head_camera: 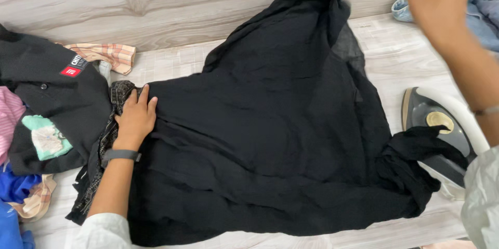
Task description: The person irons a black dress laid out on a tiled floor, smoothing the fabric with one hand while moving the iron with the other. They adjust the dress and iron different sections, including the patterned waistband, then fold the dress and place it aside. Finally, they pick up a black shirt from a nearby pile, lay it flat, and begin ironing it.
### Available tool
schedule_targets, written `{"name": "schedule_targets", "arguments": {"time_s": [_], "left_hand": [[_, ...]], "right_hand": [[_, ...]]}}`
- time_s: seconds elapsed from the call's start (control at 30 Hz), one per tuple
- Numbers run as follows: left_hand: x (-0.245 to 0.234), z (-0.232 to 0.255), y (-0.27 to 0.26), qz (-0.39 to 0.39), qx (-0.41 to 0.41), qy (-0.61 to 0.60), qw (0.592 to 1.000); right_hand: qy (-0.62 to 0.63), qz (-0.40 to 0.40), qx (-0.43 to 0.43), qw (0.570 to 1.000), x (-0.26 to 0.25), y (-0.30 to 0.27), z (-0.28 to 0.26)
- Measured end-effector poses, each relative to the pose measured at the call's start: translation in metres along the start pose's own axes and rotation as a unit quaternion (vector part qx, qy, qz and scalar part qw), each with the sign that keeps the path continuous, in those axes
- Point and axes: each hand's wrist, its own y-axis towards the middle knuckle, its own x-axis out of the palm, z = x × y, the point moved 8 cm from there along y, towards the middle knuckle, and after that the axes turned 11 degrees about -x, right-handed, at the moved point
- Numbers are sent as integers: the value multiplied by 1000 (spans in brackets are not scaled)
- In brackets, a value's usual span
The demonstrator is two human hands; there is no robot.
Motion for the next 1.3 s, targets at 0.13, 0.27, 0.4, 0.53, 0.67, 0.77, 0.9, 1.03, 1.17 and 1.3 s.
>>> {"name": "schedule_targets", "arguments": {"time_s": [0.13, 0.27, 0.4, 0.53, 0.67, 0.77, 0.9, 1.03, 1.17, 1.3], "left_hand": [[10, 20, -10, 103, 44, 44, 993], [3, 67, -73, 117, 167, -8, 979], [24, 96, -96, 10, 212, 46, 976], [33, 114, -69, 27, 172, 34, 984], [29, 149, -71, 94, 185, 45, 977], [22, 200, -107, 99, 270, -5, 958], [40, 287, -182, 20, 456, -76, 887], [90, 353, -241, -67, 520, -101, 846], [118, 374, -318, -138, 553, -90, 817], [85, 351, -338, -197, 558, -161, 790]], "right_hand": [[216, -244, 20, 945, 65, -45, -120], [134, -614, 49, 776, 114, -147, -151], [147, -584, 114, 790, 146, -171, -66], [25, -454, 116, 883, 131, -155, -11], [-33, -346, 112, 931, 57, -142, -26], [-171, -392, 152, 891, -16, -150, -34], [-229, -517, 341, 751, -75, -200, -25], [54, -416, 542, 728, -75, -263, -9], [176, -291, 595, 728, -78, -275, 5], [87, -263, 492, 826, -104, -228, -1]]}}
